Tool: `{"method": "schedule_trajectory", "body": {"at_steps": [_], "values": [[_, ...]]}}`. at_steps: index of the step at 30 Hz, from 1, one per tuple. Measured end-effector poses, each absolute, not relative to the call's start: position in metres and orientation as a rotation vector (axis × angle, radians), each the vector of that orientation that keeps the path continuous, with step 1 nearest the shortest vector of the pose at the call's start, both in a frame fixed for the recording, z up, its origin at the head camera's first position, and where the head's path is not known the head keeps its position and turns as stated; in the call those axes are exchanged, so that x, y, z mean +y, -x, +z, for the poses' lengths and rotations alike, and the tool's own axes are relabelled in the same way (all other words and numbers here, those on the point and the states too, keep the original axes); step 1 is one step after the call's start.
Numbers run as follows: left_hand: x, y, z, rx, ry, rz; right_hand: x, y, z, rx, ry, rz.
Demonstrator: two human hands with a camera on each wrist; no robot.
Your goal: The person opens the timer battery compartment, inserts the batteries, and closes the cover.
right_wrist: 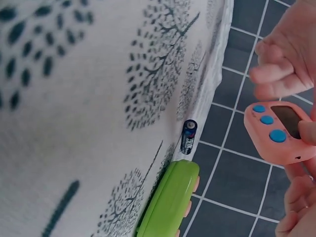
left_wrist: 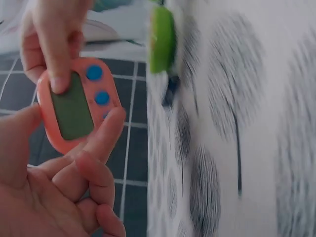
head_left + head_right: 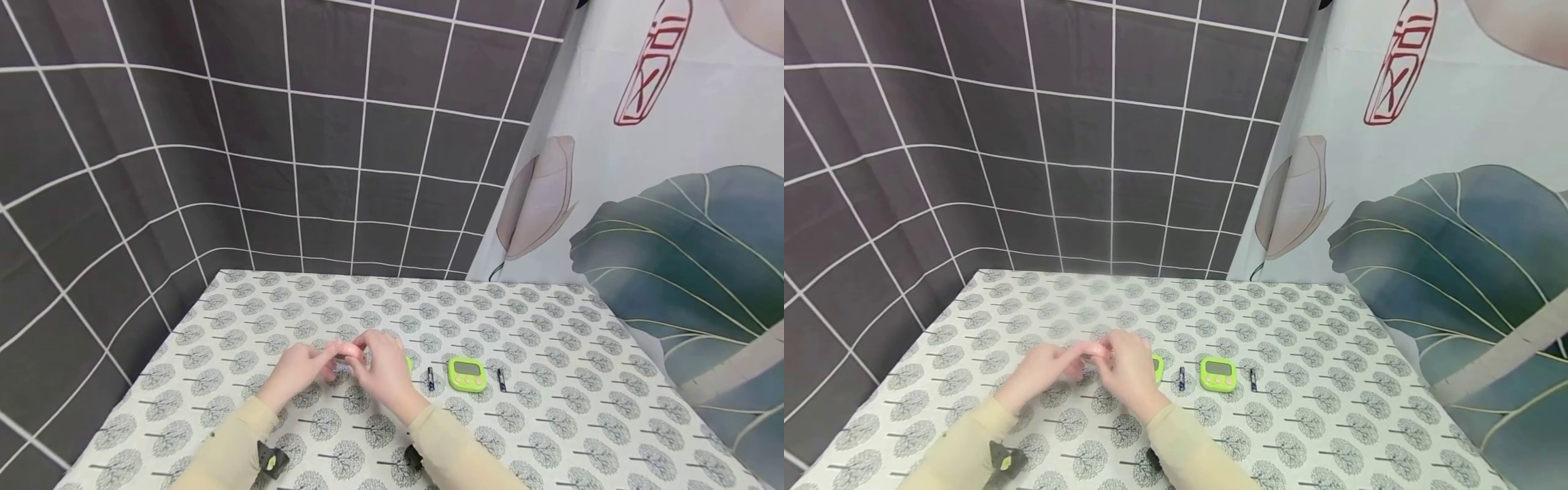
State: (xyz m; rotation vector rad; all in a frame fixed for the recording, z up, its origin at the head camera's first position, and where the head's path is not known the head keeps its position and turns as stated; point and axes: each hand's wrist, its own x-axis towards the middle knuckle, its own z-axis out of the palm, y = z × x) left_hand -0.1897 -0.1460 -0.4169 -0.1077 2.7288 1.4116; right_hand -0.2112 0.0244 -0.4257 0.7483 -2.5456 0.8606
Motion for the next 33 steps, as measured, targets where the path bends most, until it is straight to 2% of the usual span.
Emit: {"method": "schedule_trajectory", "body": {"at_steps": [6, 24, 33], "values": [[-0.143, 0.193, -0.413, 2.519, 0.163, 1.718, 0.023, 0.209, -0.424, -2.424, -0.813, 0.767], [-0.144, 0.189, -0.408, 2.482, 0.219, 1.769, 0.023, 0.205, -0.423, -2.171, -1.036, 0.658], [-0.144, 0.188, -0.406, 2.486, 0.249, 1.844, 0.022, 0.203, -0.424, -2.155, -1.051, 0.681]]}}
